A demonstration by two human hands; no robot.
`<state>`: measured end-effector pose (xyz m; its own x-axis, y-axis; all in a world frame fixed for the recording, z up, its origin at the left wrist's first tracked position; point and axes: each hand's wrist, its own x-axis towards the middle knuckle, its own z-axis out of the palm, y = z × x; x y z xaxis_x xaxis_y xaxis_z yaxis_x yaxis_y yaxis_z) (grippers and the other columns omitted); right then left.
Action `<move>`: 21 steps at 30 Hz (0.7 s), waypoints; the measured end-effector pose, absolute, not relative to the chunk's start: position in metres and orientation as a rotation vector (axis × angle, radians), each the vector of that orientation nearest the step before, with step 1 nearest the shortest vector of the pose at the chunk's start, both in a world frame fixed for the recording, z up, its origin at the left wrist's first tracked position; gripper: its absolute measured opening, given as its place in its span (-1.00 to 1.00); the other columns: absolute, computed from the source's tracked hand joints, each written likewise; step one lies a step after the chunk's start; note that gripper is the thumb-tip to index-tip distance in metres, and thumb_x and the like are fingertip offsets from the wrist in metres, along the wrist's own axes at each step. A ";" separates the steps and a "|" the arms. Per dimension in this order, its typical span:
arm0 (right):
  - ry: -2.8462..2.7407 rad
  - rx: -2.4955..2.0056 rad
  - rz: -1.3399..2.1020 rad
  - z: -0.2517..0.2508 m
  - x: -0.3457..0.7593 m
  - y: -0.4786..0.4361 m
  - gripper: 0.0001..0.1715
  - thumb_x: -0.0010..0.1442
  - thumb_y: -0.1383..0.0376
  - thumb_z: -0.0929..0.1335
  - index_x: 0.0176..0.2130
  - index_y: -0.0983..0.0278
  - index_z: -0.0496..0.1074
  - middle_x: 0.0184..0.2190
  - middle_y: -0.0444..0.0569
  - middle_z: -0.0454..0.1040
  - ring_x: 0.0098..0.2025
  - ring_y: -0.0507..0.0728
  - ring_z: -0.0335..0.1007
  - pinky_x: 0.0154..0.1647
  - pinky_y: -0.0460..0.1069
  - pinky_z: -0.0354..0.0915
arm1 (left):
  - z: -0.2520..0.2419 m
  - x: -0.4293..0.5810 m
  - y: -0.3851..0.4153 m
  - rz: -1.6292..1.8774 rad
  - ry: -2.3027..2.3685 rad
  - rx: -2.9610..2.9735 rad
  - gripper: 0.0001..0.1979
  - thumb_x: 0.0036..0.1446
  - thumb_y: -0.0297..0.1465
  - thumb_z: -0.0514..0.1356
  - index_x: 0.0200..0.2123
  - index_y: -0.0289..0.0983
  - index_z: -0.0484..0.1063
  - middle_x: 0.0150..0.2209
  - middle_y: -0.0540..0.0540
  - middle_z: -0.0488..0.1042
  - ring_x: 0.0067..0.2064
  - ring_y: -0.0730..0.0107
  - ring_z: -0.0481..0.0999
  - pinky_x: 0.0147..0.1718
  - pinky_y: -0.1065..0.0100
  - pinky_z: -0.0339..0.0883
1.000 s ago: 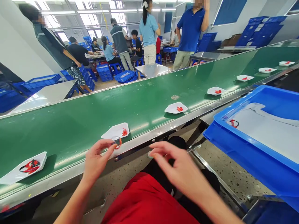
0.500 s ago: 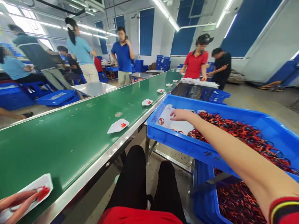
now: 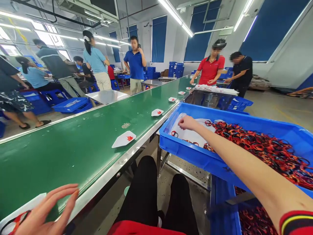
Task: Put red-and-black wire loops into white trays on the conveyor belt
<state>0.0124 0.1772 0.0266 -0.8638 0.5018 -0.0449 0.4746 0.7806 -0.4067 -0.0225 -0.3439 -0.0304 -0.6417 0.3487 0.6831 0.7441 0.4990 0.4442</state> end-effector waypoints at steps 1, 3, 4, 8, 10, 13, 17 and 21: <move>-2.882 -0.802 0.667 0.030 0.018 0.180 -0.71 0.11 0.33 0.32 -0.19 0.46 0.48 -0.28 0.19 0.54 -0.34 0.12 0.49 -0.33 -0.07 0.39 | -0.032 -0.021 -0.331 -0.996 -2.238 -0.950 -0.88 0.07 -0.30 0.19 -0.27 -0.12 0.44 -0.19 -0.02 0.48 -0.21 0.29 0.49 -0.14 0.33 0.31; -2.868 -0.815 0.724 0.033 0.025 0.182 -0.60 0.10 0.30 0.33 -0.07 0.44 0.42 -0.18 0.22 0.51 -0.32 0.11 0.48 -0.36 -0.06 0.41 | -0.034 -0.018 -0.307 -0.990 -2.222 -1.078 -0.87 0.08 -0.32 0.18 -0.25 -0.12 0.44 -0.17 -0.03 0.48 -0.19 0.31 0.50 -0.15 0.36 0.34; -2.876 -0.820 0.751 0.032 0.026 0.181 -0.53 0.08 0.28 0.36 -0.02 0.43 0.39 -0.17 0.22 0.50 -0.34 0.11 0.48 -0.39 -0.05 0.41 | -0.035 -0.016 -0.295 -1.008 -2.194 -1.141 -0.86 0.08 -0.34 0.18 -0.24 -0.12 0.44 -0.17 -0.04 0.48 -0.18 0.32 0.51 -0.15 0.37 0.36; -2.973 -0.765 0.863 0.017 0.015 0.163 -0.37 -0.05 0.23 0.45 0.03 0.34 0.37 -0.27 0.10 0.54 -0.41 0.06 0.45 -0.43 -0.07 0.40 | -0.038 -0.003 -0.263 -1.085 -2.139 -1.340 -0.84 0.06 -0.39 0.20 -0.23 -0.12 0.44 -0.16 -0.07 0.50 -0.18 0.33 0.53 -0.20 0.41 0.42; -3.014 -0.706 0.868 0.008 0.008 0.154 -0.44 -0.10 0.27 0.46 -0.05 0.31 0.43 -0.33 0.04 0.55 -0.42 0.06 0.44 -0.40 -0.08 0.38 | -0.041 0.004 -0.256 -1.124 -2.171 -1.406 -0.83 0.06 -0.41 0.20 -0.23 -0.12 0.44 -0.15 -0.09 0.50 -0.18 0.31 0.53 -0.20 0.41 0.43; -3.040 -0.646 0.803 0.005 0.006 0.150 -0.56 -0.11 0.36 0.44 -0.14 0.31 0.47 -0.41 0.00 0.54 -0.44 0.06 0.42 -0.38 -0.06 0.36 | -0.047 0.010 -0.253 -1.187 -2.252 -1.436 -0.83 0.08 -0.44 0.18 -0.23 -0.13 0.43 -0.14 -0.11 0.49 -0.15 0.30 0.52 -0.17 0.39 0.42; -2.946 -0.595 0.624 0.030 0.021 0.150 -0.58 0.00 0.30 0.39 -0.09 0.32 0.43 -0.39 0.02 0.50 -0.38 0.11 0.41 -0.25 0.01 0.32 | -0.049 0.011 -0.249 -1.283 -2.339 -1.428 -0.83 0.11 -0.44 0.15 -0.20 -0.12 0.40 -0.12 -0.11 0.46 -0.12 0.30 0.49 -0.15 0.35 0.41; -2.703 -0.368 0.591 0.069 0.051 0.102 -0.52 0.10 0.20 0.34 0.03 0.17 0.33 -0.28 -0.04 0.47 -0.30 0.09 0.37 -0.19 -0.01 0.28 | -0.040 0.010 -0.230 -1.599 -2.340 -1.273 -0.75 0.10 -0.39 0.17 -0.11 -0.13 0.37 -0.17 -0.12 0.45 -0.18 0.30 0.48 -0.16 0.29 0.41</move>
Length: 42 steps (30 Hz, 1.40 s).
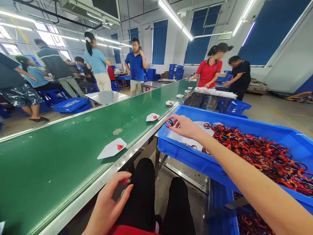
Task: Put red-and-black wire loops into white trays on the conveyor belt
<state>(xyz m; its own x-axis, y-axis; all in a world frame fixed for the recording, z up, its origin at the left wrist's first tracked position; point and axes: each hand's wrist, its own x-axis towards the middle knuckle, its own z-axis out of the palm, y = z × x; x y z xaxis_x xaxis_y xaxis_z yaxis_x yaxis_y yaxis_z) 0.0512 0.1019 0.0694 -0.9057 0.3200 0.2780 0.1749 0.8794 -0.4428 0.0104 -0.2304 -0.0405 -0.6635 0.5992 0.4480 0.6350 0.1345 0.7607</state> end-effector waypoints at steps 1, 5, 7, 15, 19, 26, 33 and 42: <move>-2.640 -0.261 0.654 0.075 0.058 0.081 -0.53 0.09 0.19 0.35 0.02 0.15 0.34 -0.30 -0.06 0.46 -0.32 0.08 0.36 -0.22 -0.01 0.28 | -0.037 0.010 -0.223 -1.726 -2.336 -1.218 -0.72 0.10 -0.37 0.18 -0.08 -0.15 0.35 -0.15 -0.13 0.44 -0.17 0.30 0.48 -0.16 0.27 0.42; -2.534 0.114 0.898 0.064 0.077 -0.002 -0.57 0.08 0.30 0.35 -0.01 0.13 0.38 -0.27 -0.06 0.44 -0.35 0.09 0.32 -0.26 0.02 0.27 | -0.024 0.010 -0.198 -2.289 -2.213 -1.075 -0.58 0.13 -0.31 0.16 0.07 -0.15 0.22 0.05 -0.17 0.34 -0.06 0.31 0.45 -0.07 0.27 0.39; -2.574 0.210 0.905 0.048 0.079 -0.030 -0.55 0.10 0.34 0.32 0.01 0.10 0.35 -0.20 -0.03 0.41 -0.29 0.11 0.33 -0.22 0.04 0.28 | -0.021 0.009 -0.192 -2.506 -2.109 -1.049 -0.56 0.14 -0.31 0.16 0.09 -0.15 0.21 0.08 -0.17 0.33 -0.03 0.30 0.44 -0.04 0.27 0.38; -2.583 0.221 0.924 0.011 0.073 -0.060 -0.54 0.15 0.35 0.28 0.06 0.12 0.25 -0.10 0.01 0.31 -0.15 0.12 0.33 -0.12 0.06 0.33 | -0.033 0.007 -0.203 -2.903 -1.962 -0.778 -0.66 0.13 -0.33 0.18 0.00 -0.20 0.36 0.02 -0.15 0.44 0.04 0.25 0.42 -0.11 0.33 0.41; -2.507 0.209 1.017 0.005 0.074 -0.062 -0.41 0.13 0.38 0.29 0.14 0.10 0.15 -0.11 -0.01 0.31 -0.19 0.11 0.33 -0.14 0.06 0.35 | -0.038 0.007 -0.202 -2.941 -1.955 -0.828 -0.65 0.14 -0.34 0.17 0.01 -0.21 0.33 -0.02 -0.16 0.46 0.01 0.25 0.44 -0.10 0.29 0.40; -2.491 0.253 0.930 -0.007 0.073 -0.065 -0.21 0.13 0.44 0.26 0.26 0.08 -0.07 -0.06 0.02 0.29 -0.06 0.16 0.29 -0.01 0.12 0.33 | -0.054 0.001 -0.210 -1.954 -2.066 -0.986 -0.70 0.10 -0.43 0.19 -0.07 -0.09 0.44 0.04 -0.12 0.37 -0.08 0.33 0.46 -0.09 0.27 0.39; -2.518 0.244 0.807 0.018 0.082 -0.046 -0.24 0.13 0.30 0.34 0.24 0.11 0.01 0.01 0.05 0.29 -0.17 0.13 0.34 -0.14 0.09 0.39 | -0.047 -0.004 -0.220 -2.670 -1.968 -0.548 -0.90 0.05 -0.43 0.26 -0.32 -0.25 0.56 -0.30 -0.07 0.54 -0.28 0.47 0.52 -0.25 0.49 0.45; -2.482 -1.072 0.521 0.046 0.106 0.173 -0.84 -0.20 0.34 0.54 -0.51 0.37 0.58 -0.60 0.17 0.47 -0.63 0.06 0.30 -0.44 0.08 0.18 | -0.031 -0.018 -0.237 -3.412 -1.094 0.552 -0.83 0.16 -0.63 0.08 -0.35 -0.42 0.47 -0.46 -0.05 0.52 -0.50 0.61 0.52 -0.52 0.63 0.46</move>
